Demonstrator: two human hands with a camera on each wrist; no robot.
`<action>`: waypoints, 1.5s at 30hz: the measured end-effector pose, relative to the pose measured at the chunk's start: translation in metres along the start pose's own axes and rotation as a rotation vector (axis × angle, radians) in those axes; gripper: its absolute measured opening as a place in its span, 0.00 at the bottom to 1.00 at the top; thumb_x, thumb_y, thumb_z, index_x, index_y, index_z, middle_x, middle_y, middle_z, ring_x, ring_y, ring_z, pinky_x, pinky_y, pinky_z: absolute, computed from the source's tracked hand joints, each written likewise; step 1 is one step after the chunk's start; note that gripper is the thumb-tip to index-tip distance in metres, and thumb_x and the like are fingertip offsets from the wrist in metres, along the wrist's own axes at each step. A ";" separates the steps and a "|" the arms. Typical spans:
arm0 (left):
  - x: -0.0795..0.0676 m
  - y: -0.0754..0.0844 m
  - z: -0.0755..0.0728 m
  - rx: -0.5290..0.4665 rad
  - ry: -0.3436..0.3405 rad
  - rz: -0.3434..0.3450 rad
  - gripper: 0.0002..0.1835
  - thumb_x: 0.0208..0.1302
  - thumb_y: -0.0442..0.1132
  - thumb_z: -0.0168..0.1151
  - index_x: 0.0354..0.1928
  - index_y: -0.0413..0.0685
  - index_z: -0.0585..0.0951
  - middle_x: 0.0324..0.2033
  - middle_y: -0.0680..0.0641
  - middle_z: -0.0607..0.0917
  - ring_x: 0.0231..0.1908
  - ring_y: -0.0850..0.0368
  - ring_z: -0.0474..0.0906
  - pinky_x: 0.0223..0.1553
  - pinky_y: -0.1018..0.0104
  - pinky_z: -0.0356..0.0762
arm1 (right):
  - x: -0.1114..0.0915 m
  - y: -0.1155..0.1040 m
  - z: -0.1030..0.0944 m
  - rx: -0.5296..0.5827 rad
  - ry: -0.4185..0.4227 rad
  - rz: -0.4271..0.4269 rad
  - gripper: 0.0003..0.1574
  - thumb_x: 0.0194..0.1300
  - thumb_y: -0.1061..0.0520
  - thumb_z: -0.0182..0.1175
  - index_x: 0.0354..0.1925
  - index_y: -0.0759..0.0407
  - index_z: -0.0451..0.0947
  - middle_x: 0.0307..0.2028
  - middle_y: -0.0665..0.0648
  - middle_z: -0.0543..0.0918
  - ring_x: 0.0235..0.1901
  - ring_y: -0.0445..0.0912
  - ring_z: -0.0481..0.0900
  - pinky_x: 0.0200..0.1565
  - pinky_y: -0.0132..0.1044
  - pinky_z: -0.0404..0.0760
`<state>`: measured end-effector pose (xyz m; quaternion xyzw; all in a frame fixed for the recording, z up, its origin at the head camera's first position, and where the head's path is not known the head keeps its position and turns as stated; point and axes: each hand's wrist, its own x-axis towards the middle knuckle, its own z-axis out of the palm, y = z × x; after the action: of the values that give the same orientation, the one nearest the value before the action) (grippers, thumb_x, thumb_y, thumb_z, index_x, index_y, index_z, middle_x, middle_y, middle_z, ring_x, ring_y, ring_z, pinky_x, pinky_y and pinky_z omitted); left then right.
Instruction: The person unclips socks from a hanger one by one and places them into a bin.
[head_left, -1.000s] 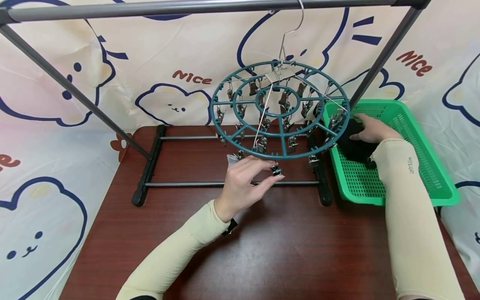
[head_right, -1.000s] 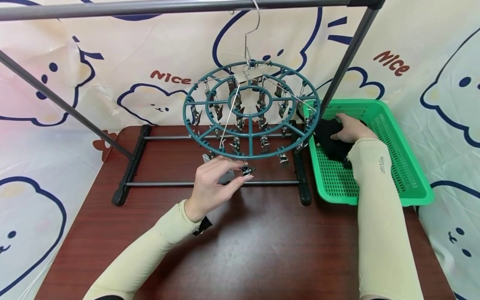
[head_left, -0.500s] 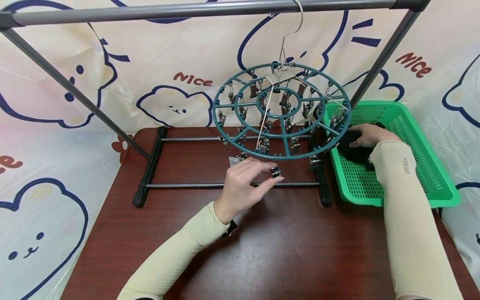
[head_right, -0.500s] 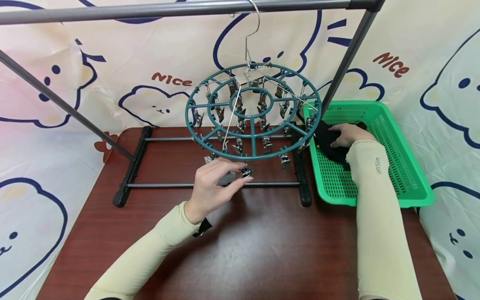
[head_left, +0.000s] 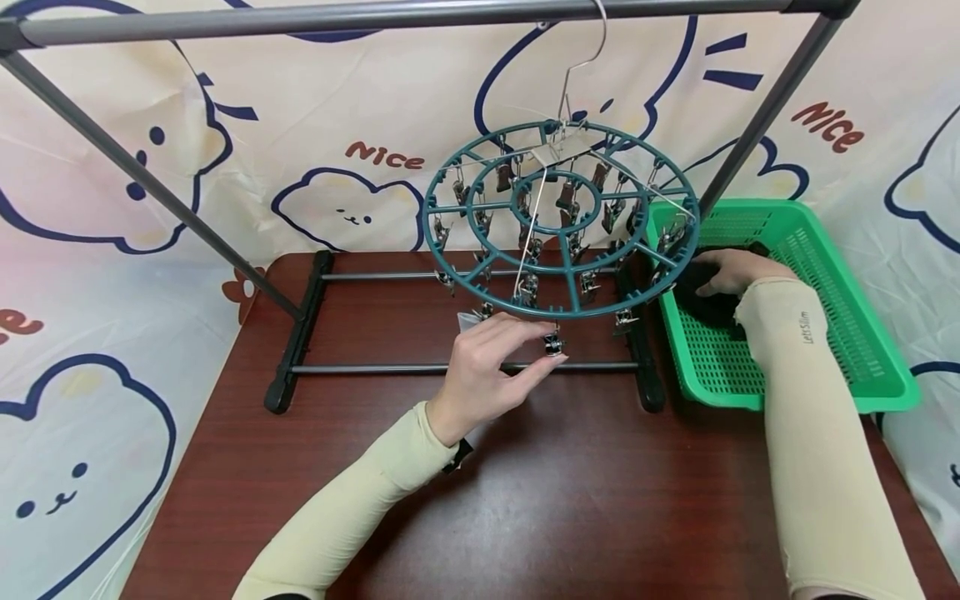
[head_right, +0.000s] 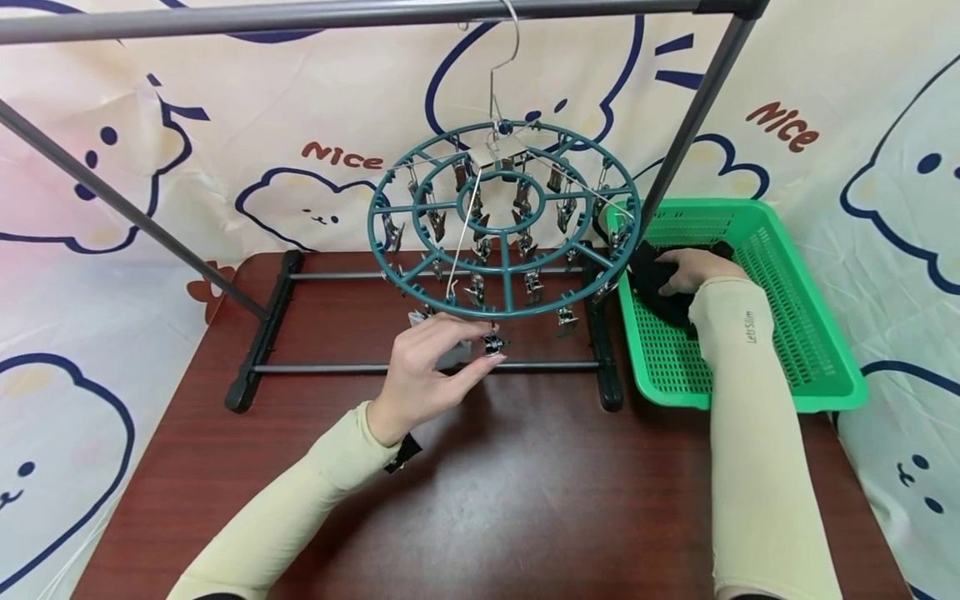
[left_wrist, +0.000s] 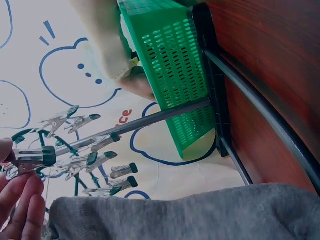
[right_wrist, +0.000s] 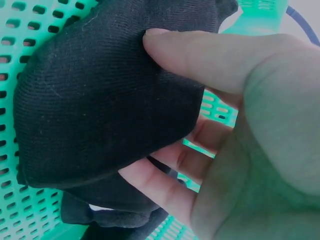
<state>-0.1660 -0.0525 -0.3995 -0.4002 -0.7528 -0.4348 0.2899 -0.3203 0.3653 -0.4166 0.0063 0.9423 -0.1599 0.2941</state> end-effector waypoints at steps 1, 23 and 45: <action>0.000 0.000 0.000 0.007 -0.007 0.003 0.16 0.58 0.39 0.79 0.47 0.41 0.88 0.43 0.46 0.92 0.44 0.56 0.88 0.51 0.63 0.85 | 0.000 0.000 -0.001 -0.006 0.004 -0.005 0.49 0.74 0.45 0.60 0.81 0.60 0.50 0.74 0.82 0.52 0.69 0.81 0.55 0.63 0.76 0.65; -0.010 -0.022 -0.039 0.117 0.253 -0.053 0.15 0.66 0.44 0.72 0.42 0.38 0.84 0.36 0.42 0.87 0.38 0.48 0.81 0.43 0.57 0.80 | -0.054 -0.020 -0.017 -0.083 0.261 -0.230 0.39 0.78 0.49 0.56 0.77 0.67 0.60 0.63 0.80 0.73 0.57 0.73 0.76 0.56 0.70 0.74; -0.017 -0.030 -0.040 -0.124 -0.005 -0.352 0.15 0.61 0.34 0.76 0.49 0.43 0.86 0.42 0.47 0.90 0.45 0.56 0.86 0.43 0.59 0.86 | -0.134 -0.046 0.051 0.182 0.379 -0.568 0.35 0.71 0.58 0.67 0.73 0.50 0.72 0.57 0.56 0.84 0.51 0.25 0.75 0.49 0.16 0.73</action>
<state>-0.1795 -0.1025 -0.4072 -0.2805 -0.7838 -0.5233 0.1823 -0.1859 0.3170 -0.3679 -0.2005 0.9261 -0.3146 0.0560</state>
